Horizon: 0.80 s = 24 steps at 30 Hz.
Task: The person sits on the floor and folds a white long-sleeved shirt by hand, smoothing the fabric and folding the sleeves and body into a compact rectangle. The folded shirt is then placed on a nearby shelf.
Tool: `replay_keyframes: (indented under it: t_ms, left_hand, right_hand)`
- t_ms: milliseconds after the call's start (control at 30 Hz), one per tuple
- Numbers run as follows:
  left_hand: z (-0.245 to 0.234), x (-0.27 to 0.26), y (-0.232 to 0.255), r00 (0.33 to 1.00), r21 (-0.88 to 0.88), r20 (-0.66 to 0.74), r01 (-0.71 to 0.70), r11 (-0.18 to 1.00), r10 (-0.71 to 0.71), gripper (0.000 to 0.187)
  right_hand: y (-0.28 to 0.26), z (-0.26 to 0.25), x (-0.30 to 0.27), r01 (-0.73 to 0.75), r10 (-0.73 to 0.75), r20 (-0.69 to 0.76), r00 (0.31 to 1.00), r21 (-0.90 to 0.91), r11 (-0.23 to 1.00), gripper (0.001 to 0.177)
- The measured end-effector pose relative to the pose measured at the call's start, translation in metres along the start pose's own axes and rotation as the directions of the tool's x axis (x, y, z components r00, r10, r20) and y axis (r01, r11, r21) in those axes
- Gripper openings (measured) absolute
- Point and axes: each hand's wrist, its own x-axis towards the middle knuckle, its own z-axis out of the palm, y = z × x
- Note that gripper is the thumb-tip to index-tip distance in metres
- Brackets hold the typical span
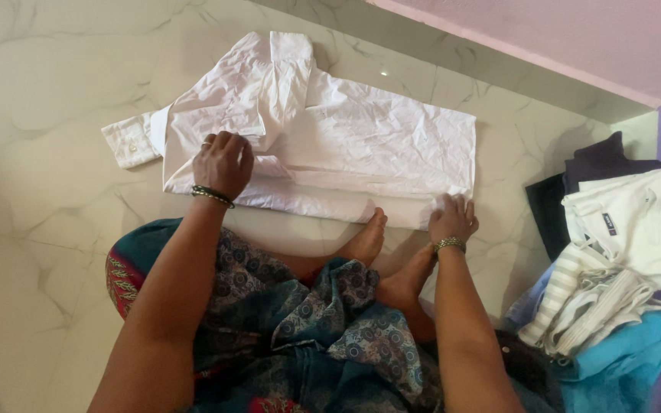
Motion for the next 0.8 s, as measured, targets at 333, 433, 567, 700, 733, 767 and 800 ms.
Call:
replay_keyframes:
  t_ms: [333,433,567,700,733,767,800]
  left_hand:
    - [0.109,0.041,-0.021,0.982,-0.226,0.069,0.184,0.956,-0.173,0.064]
    - [0.133,0.066,-0.039,0.905,-0.199,0.211,0.411,0.89,-0.37,0.082]
    - [0.129,0.093,-0.054,0.64,-0.168,0.523,0.725,0.668,-0.563,0.056]
    - [0.101,0.107,-0.034,0.709,-0.436,0.473,0.704,0.561,-0.523,0.025]
    - [0.09,0.105,-0.026,0.841,-0.499,0.333,0.541,0.677,-0.427,0.023]
    - [0.079,0.099,-0.016,0.935,-0.531,0.183,0.355,0.769,-0.305,0.022]
    - [0.067,0.092,-0.005,0.986,-0.53,0.029,0.153,0.834,-0.163,0.023]
  right_hand:
    - [0.003,0.01,-0.001,0.075,-0.071,-0.053,0.996,0.065,0.995,0.051]
    - [0.003,0.009,0.002,0.042,-0.042,0.006,0.999,0.06,0.997,0.053]
    - [0.0,0.006,0.003,0.025,-0.029,0.039,0.999,0.089,0.996,0.055]
    - [-0.001,0.007,0.002,0.01,-0.015,0.048,0.999,0.09,0.996,0.055]
    - [-0.002,0.008,0.002,0.01,-0.014,0.05,0.999,0.085,0.996,0.055]
    - [-0.002,0.009,0.003,0.01,-0.014,0.051,0.999,0.081,0.997,0.055]
    - [-0.002,0.008,0.004,0.008,-0.012,0.057,0.998,0.073,0.997,0.056]
